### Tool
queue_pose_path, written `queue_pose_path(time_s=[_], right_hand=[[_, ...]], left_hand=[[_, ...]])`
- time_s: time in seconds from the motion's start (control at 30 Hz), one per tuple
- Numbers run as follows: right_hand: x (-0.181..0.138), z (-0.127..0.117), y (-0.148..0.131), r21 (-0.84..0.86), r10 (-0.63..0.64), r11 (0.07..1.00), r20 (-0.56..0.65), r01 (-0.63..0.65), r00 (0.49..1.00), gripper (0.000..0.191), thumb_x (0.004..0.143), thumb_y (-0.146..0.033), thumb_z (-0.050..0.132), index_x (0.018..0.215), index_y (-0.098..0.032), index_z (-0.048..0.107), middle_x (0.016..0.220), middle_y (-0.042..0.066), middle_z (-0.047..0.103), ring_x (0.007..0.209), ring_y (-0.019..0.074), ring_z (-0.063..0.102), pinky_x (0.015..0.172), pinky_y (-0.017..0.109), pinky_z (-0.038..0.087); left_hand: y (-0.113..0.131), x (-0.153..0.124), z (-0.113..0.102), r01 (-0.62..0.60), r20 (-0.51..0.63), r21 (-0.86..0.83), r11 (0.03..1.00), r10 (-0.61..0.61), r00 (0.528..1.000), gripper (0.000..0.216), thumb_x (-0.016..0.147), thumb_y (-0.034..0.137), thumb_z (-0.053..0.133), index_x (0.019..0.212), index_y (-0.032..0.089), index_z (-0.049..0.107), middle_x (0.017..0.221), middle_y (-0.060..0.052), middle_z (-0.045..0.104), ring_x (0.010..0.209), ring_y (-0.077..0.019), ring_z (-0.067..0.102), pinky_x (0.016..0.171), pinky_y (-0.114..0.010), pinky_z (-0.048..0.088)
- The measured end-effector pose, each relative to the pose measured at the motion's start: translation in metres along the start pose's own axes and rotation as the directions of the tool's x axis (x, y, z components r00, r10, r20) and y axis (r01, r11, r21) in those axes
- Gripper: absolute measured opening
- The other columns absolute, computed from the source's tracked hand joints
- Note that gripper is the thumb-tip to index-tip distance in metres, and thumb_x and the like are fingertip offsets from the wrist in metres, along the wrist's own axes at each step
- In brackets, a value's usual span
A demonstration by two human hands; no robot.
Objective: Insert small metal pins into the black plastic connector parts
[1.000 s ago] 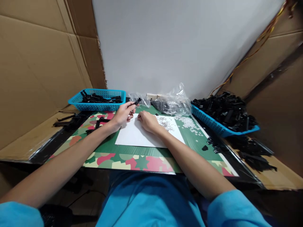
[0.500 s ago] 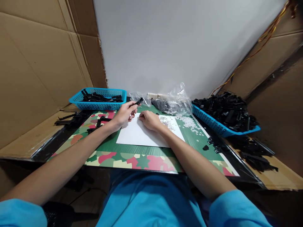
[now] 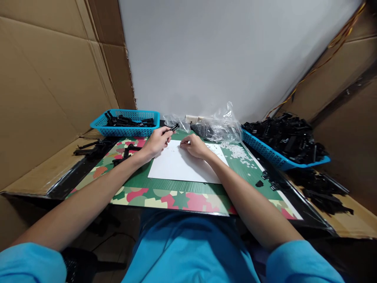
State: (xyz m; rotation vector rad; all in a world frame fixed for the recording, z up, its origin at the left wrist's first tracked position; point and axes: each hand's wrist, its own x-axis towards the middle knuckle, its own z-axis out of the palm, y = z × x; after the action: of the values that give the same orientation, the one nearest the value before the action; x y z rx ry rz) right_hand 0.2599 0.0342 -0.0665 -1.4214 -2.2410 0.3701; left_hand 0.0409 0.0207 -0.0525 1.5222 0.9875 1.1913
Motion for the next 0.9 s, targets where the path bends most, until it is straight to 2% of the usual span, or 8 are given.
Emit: queue_pose_path(time_s=[0.13,0.27,0.5,0.63,0.8,0.9], right_hand=[[0.001,0.004,0.0,0.037,0.059,0.998,-0.069,-0.057,0.996,0.02,0.097,-0.032,0.069,0.103,-0.02,0.085,0.105,0.009,0.082,0.09,0.0219,0.07,0.076,0.028,0.046],[0.002,0.01,-0.008,0.022,0.088,0.996,-0.068,-0.086,0.994,0.021,0.091,-0.04,0.078,0.104,-0.024,0.085,0.1,0.006,0.08,0.085,0.0205,0.068,0.071,0.027,0.043],[0.004,0.009,-0.007,0.093,0.029,0.995,0.001,-0.029,1.0,0.011,0.089,-0.028,0.077,0.095,-0.02,0.082,0.096,0.005,0.078,0.083,0.0178,0.065,0.076,0.027,0.044],[0.005,0.005,0.0,0.166,-0.02,0.986,0.038,0.014,0.999,0.008,0.087,-0.024,0.075,0.085,-0.016,0.076,0.088,0.006,0.075,0.077,0.0167,0.061,0.072,0.028,0.043],[0.001,-0.005,0.001,0.335,-0.032,0.941,-0.034,0.042,0.999,0.01,0.084,-0.023,0.076,0.078,-0.016,0.072,0.073,0.003,0.067,0.067,0.0149,0.054,0.063,0.03,0.037],[-0.004,-0.009,-0.007,0.537,-0.063,0.836,-0.11,0.112,0.992,0.017,0.083,-0.032,0.082,0.085,-0.016,0.075,0.077,0.003,0.069,0.068,0.0145,0.055,0.064,0.03,0.04]], left_hand=[[0.002,-0.002,-0.001,-0.002,-0.02,0.037,0.999,0.002,1.0,0.015,0.097,0.034,0.066,0.094,0.019,0.066,0.07,0.001,0.053,0.046,-0.0065,0.04,0.04,-0.019,0.022],[0.0,-0.001,-0.001,-0.022,-0.008,0.039,0.999,0.022,1.0,0.014,0.096,0.032,0.068,0.093,0.019,0.067,0.068,0.001,0.054,0.046,-0.0076,0.041,0.041,-0.021,0.024],[-0.005,0.002,-0.002,-0.036,0.037,0.083,0.996,0.033,0.999,0.015,0.097,0.032,0.065,0.094,0.018,0.066,0.067,0.001,0.054,0.047,-0.0089,0.043,0.043,-0.023,0.027],[-0.005,0.002,-0.003,-0.021,0.049,0.134,0.991,0.014,0.999,0.013,0.099,0.031,0.063,0.095,0.018,0.065,0.069,0.001,0.055,0.048,-0.0084,0.045,0.044,-0.023,0.028],[-0.006,0.001,-0.002,0.01,0.025,0.132,0.991,-0.013,1.0,0.017,0.098,0.032,0.065,0.089,0.02,0.057,0.071,0.001,0.058,0.048,-0.0079,0.046,0.045,-0.024,0.03],[-0.004,-0.001,-0.001,0.035,0.057,0.078,0.996,-0.039,0.998,0.025,0.1,0.039,0.067,0.089,0.021,0.052,0.074,0.0,0.06,0.049,-0.0076,0.047,0.045,-0.023,0.03]])
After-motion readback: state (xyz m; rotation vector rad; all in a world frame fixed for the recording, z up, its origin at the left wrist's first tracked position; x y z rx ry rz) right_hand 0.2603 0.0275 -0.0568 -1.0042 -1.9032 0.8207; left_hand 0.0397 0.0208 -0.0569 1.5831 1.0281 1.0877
